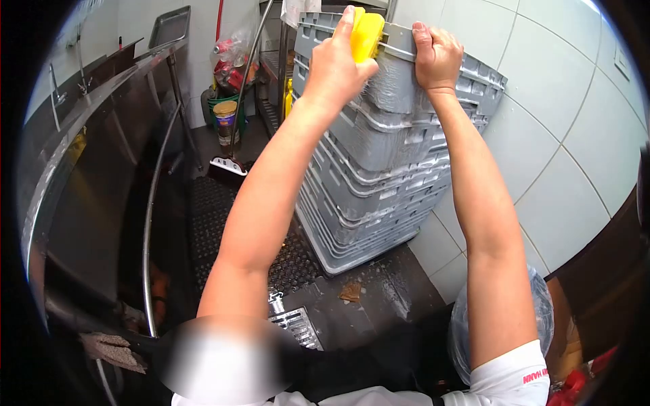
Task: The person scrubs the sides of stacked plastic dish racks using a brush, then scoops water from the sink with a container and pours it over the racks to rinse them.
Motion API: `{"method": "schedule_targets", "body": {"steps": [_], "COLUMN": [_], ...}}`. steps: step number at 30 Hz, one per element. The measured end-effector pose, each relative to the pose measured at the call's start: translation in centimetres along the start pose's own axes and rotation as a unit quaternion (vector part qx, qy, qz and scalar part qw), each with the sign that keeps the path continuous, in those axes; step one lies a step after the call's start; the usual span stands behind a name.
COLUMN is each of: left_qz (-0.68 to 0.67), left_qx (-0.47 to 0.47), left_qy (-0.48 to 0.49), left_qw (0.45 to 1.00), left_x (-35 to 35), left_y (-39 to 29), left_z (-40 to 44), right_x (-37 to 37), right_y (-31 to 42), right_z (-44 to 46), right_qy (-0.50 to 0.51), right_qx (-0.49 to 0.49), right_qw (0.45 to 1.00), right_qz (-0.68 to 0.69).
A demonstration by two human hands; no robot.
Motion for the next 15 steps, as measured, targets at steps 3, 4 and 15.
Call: {"method": "schedule_targets", "body": {"steps": [3, 4, 15], "left_qz": [-0.033, -0.043, -0.013], "left_qx": [-0.03, -0.015, -0.041], "left_qy": [0.047, 0.029, 0.014], "left_qw": [0.998, 0.999, 0.999], "left_x": [-0.9, -0.5, -0.5], "left_y": [-0.9, -0.7, -0.3], "left_z": [-1.3, -2.0, -0.4], "right_x": [0.1, 0.1, 0.1], "right_y": [0.2, 0.1, 0.2], "right_z": [0.0, 0.1, 0.0], "right_qy": [-0.018, -0.011, -0.008], "right_qx": [-0.013, -0.006, -0.004], "right_qw": [1.0, 1.0, 1.0], "right_qz": [-0.012, -0.013, -0.01]}}
Point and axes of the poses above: each hand's wrist, its own z-axis towards the middle knuckle, its own x-axis out of the palm, y = z × x, the point moved 1 cm from there along z, towards the middle knuckle, and after that the axes turned 15 degrees about -x, right-handed, at the moved point
